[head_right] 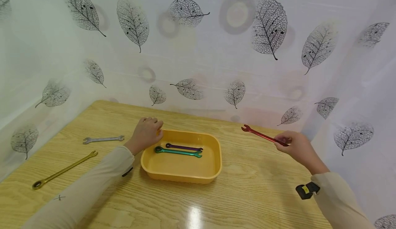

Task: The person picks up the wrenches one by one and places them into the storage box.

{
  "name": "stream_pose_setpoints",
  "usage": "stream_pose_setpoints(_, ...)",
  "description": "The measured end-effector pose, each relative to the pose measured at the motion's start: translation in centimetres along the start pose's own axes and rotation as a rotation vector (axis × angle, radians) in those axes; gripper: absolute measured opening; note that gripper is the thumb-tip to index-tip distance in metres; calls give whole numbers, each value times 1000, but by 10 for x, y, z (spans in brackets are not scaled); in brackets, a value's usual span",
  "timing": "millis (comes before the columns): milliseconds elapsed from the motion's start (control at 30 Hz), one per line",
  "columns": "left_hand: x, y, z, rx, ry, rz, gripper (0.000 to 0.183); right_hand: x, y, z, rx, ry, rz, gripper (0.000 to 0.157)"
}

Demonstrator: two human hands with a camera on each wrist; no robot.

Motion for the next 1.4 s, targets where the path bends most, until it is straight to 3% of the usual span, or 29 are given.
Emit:
stream_pose_setpoints(733, -3, 0, -2, 13, 26, -10, 12, -2, -65, -29, -122, -4, -7, 8)
stream_pose_setpoints(1400, 2, 0, -2, 12, 29, -13, 12, 37, -127, -44, -194, -137, -149, 8)
Point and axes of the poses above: each hand's wrist, its own z-axis away from the middle knuckle, its own x-axis out of the palm, y = z × x, the point moved 8 cm from there along -z, towards the middle knuckle, and after that the axes turned 9 degrees about x, right-handed, at the moved point
